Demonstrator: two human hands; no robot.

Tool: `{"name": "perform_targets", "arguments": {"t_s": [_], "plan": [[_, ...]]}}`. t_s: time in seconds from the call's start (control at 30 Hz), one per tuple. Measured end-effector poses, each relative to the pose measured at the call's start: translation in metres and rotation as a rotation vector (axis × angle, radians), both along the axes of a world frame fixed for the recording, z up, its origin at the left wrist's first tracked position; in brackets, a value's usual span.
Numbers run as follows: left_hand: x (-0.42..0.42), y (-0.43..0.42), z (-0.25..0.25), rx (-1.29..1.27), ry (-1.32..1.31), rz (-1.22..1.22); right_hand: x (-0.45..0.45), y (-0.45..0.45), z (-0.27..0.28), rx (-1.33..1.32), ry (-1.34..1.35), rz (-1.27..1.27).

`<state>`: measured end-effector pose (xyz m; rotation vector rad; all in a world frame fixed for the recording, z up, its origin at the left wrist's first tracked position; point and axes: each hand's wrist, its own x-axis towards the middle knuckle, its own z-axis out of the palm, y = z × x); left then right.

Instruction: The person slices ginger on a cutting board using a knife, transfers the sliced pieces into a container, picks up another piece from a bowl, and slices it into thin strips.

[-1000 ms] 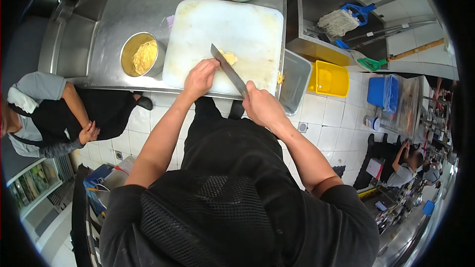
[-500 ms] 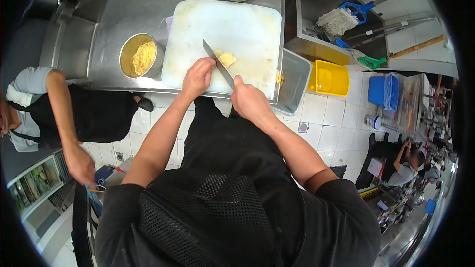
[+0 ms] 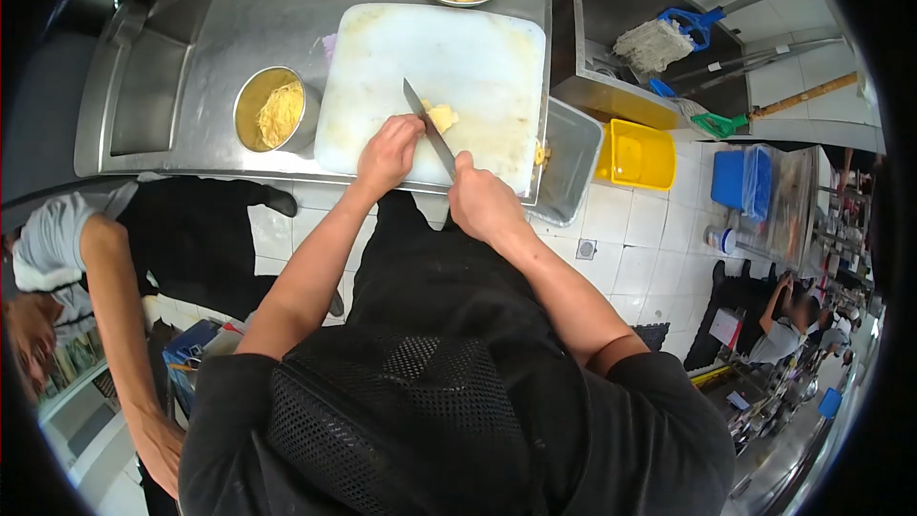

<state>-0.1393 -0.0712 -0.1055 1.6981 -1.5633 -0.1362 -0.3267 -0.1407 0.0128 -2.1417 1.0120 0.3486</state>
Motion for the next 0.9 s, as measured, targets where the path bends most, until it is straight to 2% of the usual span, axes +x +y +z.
{"name": "perform_targets", "arguments": {"t_s": [0.4,0.57,0.7,0.9], "plan": [[-0.003,0.001,0.000,-0.002,0.077,0.042,0.010,0.001,-0.003,0.076,-0.018,-0.027],[-0.001,0.000,0.001,-0.007,0.050,0.020,0.015,-0.001,-0.046,0.045,-0.152,-0.053],[-0.002,0.001,0.001,-0.020,0.041,0.021,0.009,-0.004,-0.049,0.022,-0.186,-0.011],[-0.011,-0.003,0.004,-0.019,0.168,0.129,-0.003,-0.007,-0.040,0.010,-0.188,0.020]]}}
